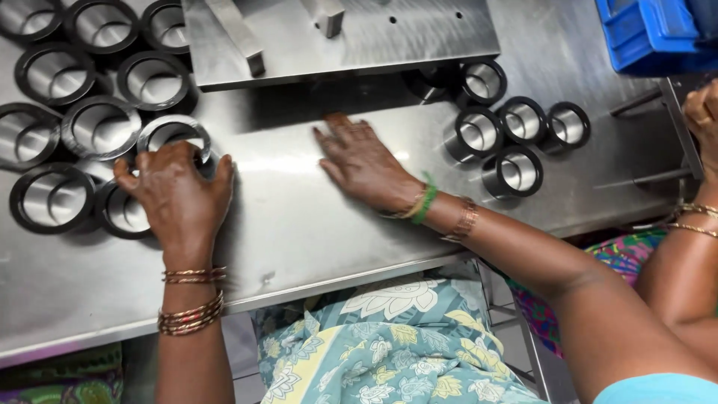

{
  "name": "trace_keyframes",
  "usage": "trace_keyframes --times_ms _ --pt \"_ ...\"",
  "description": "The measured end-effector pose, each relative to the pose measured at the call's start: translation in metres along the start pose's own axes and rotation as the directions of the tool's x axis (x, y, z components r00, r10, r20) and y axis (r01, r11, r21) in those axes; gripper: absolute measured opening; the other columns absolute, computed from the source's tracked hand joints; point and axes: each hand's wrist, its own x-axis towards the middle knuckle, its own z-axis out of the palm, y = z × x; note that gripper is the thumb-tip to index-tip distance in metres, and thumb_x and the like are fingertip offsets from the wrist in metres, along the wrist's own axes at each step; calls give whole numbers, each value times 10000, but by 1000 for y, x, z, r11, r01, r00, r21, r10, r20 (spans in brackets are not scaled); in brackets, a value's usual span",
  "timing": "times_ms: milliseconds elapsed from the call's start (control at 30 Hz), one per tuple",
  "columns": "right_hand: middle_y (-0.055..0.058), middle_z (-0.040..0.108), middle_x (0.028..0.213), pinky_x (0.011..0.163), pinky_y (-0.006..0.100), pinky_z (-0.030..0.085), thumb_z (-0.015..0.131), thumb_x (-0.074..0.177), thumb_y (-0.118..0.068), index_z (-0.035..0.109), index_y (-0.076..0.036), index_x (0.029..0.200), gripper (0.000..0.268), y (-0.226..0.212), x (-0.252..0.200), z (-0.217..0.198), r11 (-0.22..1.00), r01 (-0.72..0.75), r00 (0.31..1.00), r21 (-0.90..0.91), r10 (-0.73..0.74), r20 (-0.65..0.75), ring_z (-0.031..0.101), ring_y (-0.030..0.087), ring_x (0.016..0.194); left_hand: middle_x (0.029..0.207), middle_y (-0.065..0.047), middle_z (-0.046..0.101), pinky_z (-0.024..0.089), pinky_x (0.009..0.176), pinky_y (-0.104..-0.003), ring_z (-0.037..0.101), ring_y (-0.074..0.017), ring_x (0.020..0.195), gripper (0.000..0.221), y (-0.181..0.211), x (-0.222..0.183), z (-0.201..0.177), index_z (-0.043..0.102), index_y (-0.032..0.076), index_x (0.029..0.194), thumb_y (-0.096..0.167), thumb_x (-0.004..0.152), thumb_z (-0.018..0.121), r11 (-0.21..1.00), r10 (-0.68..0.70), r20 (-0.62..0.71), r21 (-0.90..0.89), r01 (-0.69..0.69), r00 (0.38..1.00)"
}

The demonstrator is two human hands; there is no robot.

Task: Inspecting and sorting metal rings on a workbench using a dial gauge and cleaning cloth.

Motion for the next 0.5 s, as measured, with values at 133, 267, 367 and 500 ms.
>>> trace_keyframes --times_ms 133,267,367,500 --pt "379 359 1538 1196 572 225 477 1079 -411 354 104 1516 687 80 -36 1 945 -237 945 -227 170 -279 296 469 1461 978 -119 727 230 1157 -604 610 -314 1041 368 -3 -2 2 716 49 891 382 850 867 1000 13 -50 29 -11 999" --pt "383 550 1245 1106 651 287 590 1017 -380 495 170 1336 643 142 -31 -14 867 -462 873 -185 409 -264 505 489 1234 966 -114 726 247 1168 -581 615 -304 1049 360 -2 -5 1 718 44 880 376 891 856 998 13 -47 56 -10 999" --pt "229 658 1124 1183 572 371 631 1010 -328 664 18 1098 358 129 -20 -27 833 -538 838 -132 511 -191 613 333 1141 996 -108 732 256 1161 -573 618 -294 1039 382 1 -4 -1 723 30 912 381 857 863 999 23 -92 42 -19 996" --pt "182 643 929 957 538 428 707 937 -275 660 11 989 294 109 -22 -16 906 -410 870 -101 355 -343 593 307 930 957 -113 731 273 1152 -567 625 -301 1022 358 4 -2 -4 729 42 928 371 875 860 997 -9 -61 78 14 998"
